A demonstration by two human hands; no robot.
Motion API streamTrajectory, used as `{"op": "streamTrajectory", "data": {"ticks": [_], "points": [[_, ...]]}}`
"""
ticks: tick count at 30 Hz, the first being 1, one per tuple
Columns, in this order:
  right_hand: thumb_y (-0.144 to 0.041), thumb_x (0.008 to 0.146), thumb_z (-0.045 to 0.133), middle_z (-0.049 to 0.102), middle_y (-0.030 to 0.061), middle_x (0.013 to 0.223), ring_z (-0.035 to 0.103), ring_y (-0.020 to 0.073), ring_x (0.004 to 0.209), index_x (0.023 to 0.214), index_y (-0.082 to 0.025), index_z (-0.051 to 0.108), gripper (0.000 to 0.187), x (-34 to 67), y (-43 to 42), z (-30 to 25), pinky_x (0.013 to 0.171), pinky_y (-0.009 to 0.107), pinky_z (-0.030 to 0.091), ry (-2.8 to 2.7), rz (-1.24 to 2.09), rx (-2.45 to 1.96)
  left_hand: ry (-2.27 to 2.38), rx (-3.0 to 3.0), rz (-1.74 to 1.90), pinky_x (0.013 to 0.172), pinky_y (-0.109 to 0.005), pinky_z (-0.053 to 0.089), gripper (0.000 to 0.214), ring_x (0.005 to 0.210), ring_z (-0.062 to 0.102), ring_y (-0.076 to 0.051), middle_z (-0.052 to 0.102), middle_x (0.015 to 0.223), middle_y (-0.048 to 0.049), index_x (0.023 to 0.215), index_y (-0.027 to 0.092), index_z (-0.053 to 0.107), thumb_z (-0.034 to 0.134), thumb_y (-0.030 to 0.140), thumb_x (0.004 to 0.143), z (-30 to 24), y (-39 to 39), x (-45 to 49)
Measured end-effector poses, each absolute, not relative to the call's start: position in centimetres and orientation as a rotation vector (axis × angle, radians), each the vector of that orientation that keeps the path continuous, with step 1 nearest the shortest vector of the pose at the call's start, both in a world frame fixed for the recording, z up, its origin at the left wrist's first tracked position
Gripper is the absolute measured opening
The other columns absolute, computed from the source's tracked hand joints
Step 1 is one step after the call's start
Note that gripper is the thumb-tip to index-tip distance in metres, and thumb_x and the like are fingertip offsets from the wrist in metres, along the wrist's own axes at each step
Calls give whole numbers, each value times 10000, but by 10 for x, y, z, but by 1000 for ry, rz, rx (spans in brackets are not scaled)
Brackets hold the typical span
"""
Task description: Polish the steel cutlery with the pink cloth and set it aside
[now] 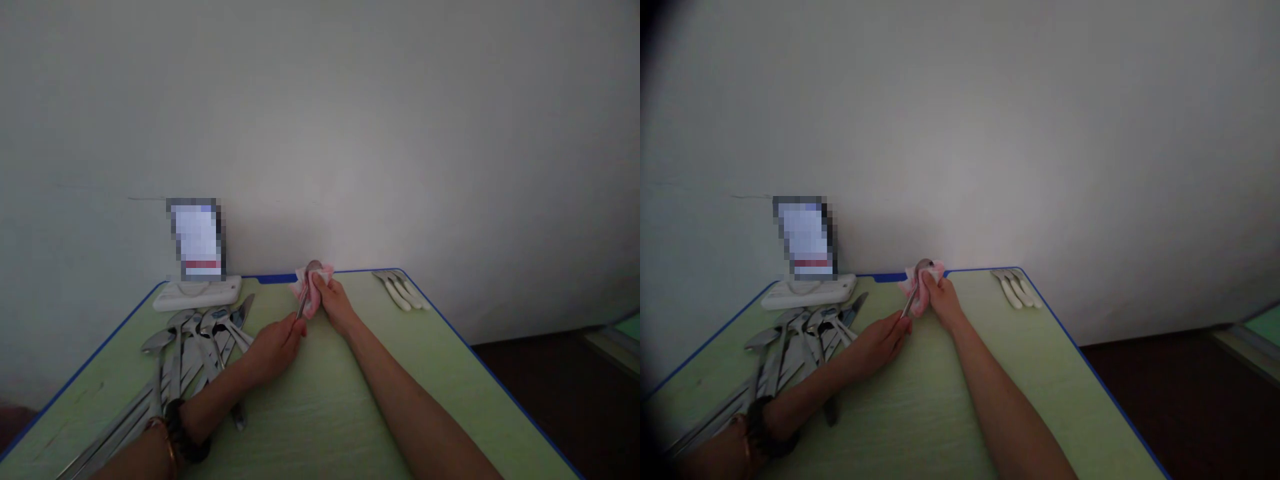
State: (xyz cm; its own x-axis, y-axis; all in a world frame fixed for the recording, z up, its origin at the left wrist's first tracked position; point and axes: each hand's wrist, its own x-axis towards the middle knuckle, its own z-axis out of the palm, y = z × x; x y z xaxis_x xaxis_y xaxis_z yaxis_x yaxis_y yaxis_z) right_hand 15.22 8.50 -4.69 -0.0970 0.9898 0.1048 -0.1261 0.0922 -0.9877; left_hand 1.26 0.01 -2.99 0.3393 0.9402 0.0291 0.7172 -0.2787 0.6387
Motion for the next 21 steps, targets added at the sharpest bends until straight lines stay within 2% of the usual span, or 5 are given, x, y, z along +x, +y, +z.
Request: {"op": "streamTrajectory", "data": {"ticks": [4,9,14,18,21], "points": [[-576,695,525,579,2,499,527,140,568,653,-156,625,434,152,89,-52,596,265,417,-1171,1200,-970,1440,2139,490,676,-286,389,287,685,534,-177,560,723,-34,806,197,470,217,310,880,-30,1,12],[-588,706,499,556,-4,491,511,134,541,628,-160,589,444,153,90,-54,564,255,405,-1107,1118,-1000,1332,2153,522,696,-277,400,317,737,540,-171,569,783,-38,893,186,533,236,294,865,-22,-1,10],[-594,711,492,634,33,650,563,154,646,728,-142,622,470,153,88,-48,656,275,433,-1086,1158,-994,1245,1835,546,468,-222,335,413,447,409,-121,384,478,59,916,172,541,209,415,880,-15,-4,12],[-630,714,464,670,55,768,591,172,774,810,-143,652,530,154,83,-39,747,284,427,-1233,1209,-1004,1233,1750,629,469,-213,331,419,417,379,-106,376,432,77,886,165,540,227,444,882,-18,-4,13],[-700,708,385,651,62,643,588,178,688,708,-150,661,615,154,81,-40,695,295,433,-1268,1253,-1095,1226,1743,653,494,-222,347,434,429,393,-107,398,434,74,897,151,549,233,447,881,-19,-4,14]]}}
